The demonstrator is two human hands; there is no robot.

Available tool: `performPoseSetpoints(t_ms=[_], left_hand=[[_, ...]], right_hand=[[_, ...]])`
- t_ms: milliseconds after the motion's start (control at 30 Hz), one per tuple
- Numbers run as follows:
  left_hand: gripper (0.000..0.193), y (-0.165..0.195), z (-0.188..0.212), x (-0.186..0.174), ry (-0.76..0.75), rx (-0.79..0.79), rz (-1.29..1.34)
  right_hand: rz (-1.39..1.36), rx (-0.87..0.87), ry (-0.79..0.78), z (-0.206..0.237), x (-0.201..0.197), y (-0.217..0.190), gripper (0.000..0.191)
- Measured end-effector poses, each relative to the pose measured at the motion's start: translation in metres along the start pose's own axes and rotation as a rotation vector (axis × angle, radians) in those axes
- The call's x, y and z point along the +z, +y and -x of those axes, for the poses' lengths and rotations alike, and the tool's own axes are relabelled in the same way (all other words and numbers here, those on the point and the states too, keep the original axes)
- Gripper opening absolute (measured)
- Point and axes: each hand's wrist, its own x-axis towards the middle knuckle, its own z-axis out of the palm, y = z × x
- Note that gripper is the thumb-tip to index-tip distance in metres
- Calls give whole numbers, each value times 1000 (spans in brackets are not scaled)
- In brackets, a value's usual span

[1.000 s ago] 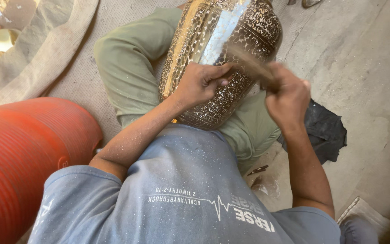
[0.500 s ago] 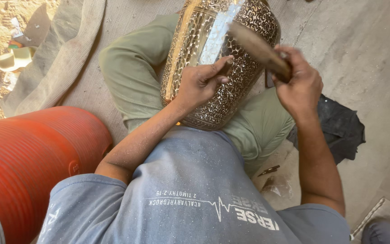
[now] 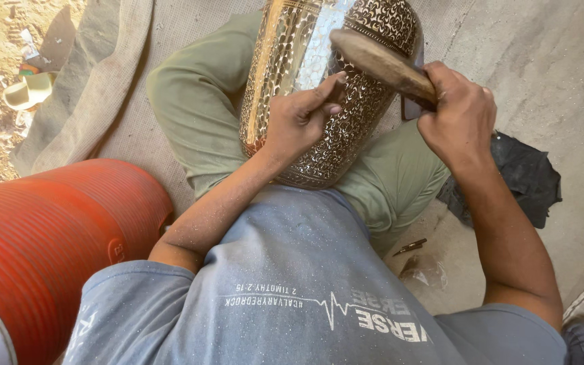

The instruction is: The person sits cross-legged on the floor and uses a wooden mallet to repeatedly strike a large brass vase held between their legs. They rotate the vase slightly to work on different sections of the surface.

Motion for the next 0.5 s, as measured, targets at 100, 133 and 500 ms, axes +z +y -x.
performPoseSetpoints(t_ms=[100, 133, 500], left_hand=[[52, -3, 2, 2, -7, 21, 39], [52, -4, 3, 2, 8, 24, 23], [49, -13, 9, 10, 0, -68, -110]], right_hand=[[259, -94, 14, -10, -5, -1, 24], [-28, -22, 33, -11, -6, -2, 27], [-429, -71, -54, -16, -20, -7, 23]])
